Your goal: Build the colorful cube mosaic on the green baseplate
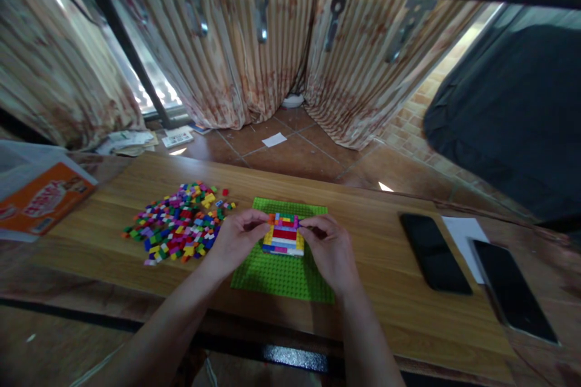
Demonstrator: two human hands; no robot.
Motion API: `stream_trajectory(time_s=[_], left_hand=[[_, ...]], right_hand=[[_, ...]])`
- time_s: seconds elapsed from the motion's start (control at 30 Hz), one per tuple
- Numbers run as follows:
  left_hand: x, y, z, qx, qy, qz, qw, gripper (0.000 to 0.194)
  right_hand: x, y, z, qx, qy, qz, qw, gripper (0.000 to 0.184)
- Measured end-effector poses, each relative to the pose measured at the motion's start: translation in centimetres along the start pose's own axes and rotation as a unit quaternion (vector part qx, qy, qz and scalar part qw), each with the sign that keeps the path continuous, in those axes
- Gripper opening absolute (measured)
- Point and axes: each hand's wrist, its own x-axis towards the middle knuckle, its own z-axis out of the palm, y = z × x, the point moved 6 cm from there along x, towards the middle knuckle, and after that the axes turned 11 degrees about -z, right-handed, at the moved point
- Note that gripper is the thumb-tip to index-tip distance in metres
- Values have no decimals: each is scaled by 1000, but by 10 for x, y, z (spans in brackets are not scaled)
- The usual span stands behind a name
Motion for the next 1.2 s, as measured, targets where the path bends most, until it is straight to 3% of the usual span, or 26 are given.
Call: stream_trajectory(time_s=[0.27,0.6,1.0,1.1,1.2], left_hand=[[-1,0,-1,18,1,-1,1000,9],[0,-3,3,20,1,16,1000,10],[2,-5,4,5,-18,6,1000,10],[4,0,-6,30,-18,17,999,11],[9,6,-38,77,31,36,996,13]], right_hand=[[3,7,3,93,67,92,989,23],[-3,23,15,270,102,192,938,36],[-8,24,20,312,114,205,921,37],[-9,19,15,321,110,210,917,36],[-7,15,2,314,128,199,919,34]])
